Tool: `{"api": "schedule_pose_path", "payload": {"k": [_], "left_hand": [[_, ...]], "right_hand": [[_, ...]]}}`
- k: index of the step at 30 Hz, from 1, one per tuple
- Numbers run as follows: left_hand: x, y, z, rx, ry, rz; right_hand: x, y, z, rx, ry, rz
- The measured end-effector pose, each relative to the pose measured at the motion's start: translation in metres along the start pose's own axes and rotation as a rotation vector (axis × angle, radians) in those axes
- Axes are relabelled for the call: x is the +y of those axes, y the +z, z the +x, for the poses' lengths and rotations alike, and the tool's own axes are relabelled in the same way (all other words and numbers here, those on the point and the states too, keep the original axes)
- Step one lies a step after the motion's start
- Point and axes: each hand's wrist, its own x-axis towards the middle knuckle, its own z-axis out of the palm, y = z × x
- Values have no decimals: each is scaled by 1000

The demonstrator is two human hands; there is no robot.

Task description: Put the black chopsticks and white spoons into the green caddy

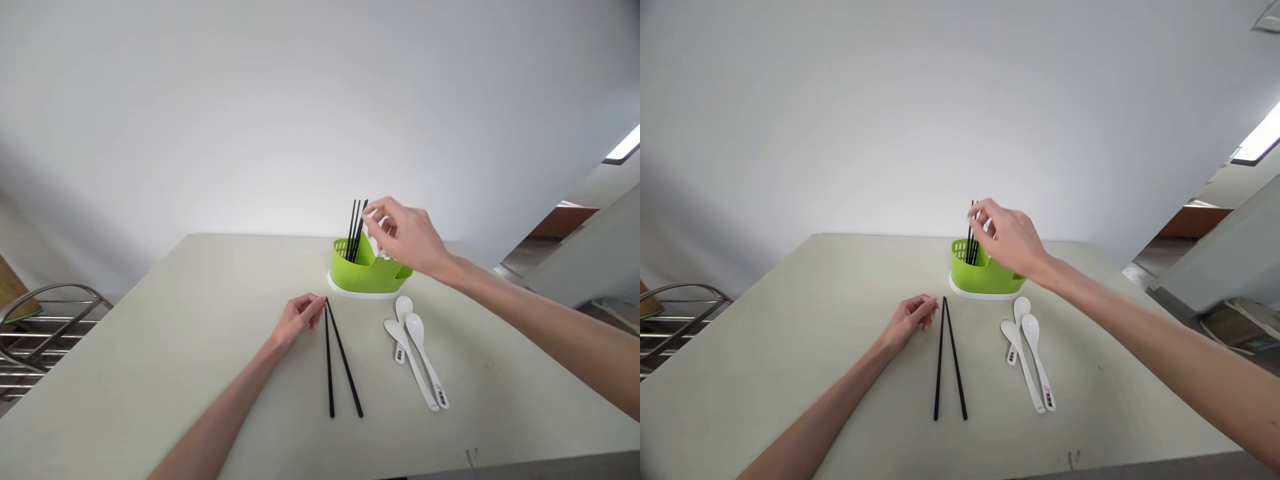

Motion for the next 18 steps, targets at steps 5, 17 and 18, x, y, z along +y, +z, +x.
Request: {"api": "schedule_pose_path", "payload": {"k": [5,17,18], "left_hand": [[1,-6,4,213,34,-86],[9,-9,1,242,11,-124],[9,-9,1,238,11,-126]], "right_hand": [[-24,12,-67,-466,12,-121],[-46,84,-125,-869,237,-298],[-51,90,-124,-860,230,-316]]}}
